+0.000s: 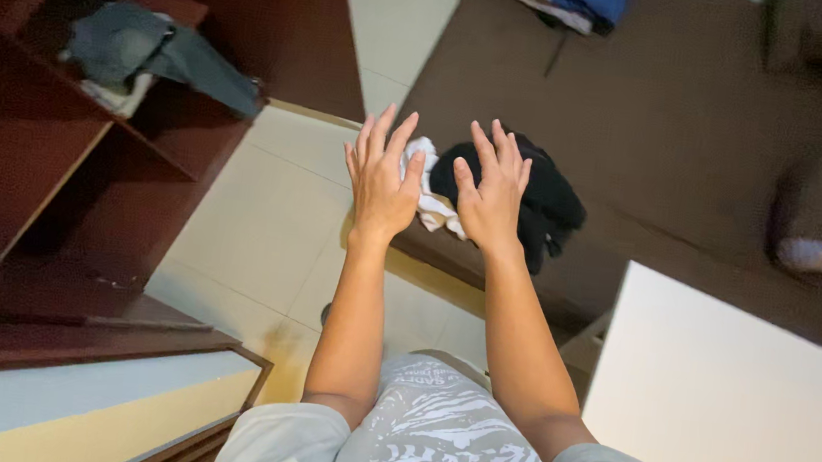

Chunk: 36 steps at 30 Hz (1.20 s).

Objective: The person takes several items of clothing out of a wooden closet and then folds a pair of grey pants on a white table.

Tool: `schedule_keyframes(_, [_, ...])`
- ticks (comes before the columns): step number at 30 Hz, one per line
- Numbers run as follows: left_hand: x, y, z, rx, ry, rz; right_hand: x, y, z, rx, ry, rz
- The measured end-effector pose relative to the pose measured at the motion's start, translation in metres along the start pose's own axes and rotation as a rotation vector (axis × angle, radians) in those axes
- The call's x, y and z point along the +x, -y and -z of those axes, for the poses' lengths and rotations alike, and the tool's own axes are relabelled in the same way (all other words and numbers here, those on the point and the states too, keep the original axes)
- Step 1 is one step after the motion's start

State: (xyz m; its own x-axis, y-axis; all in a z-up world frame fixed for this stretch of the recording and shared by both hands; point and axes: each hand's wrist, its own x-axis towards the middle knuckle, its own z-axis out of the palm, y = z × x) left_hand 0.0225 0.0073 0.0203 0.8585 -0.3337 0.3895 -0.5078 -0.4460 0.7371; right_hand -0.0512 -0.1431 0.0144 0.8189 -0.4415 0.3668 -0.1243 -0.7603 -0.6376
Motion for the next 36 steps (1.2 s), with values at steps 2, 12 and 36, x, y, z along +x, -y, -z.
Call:
schedule_keyframes(2, [0.007, 0.015, 0.016, 0.014, -0.029, 0.031, 0.011, 0.015, -0.018, 0.012, 0.028, 0.041])
schedule_keyframes(12, [0.038, 0.103, 0.097, 0.131, -0.215, 0.119, 0.062, 0.095, -0.113, 0.08, 0.135, 0.24])
schedule_keyframes(36, [0.038, 0.23, 0.217, 0.229, -0.393, 0.292, 0.087, 0.219, -0.27, 0.246, 0.374, 0.344])
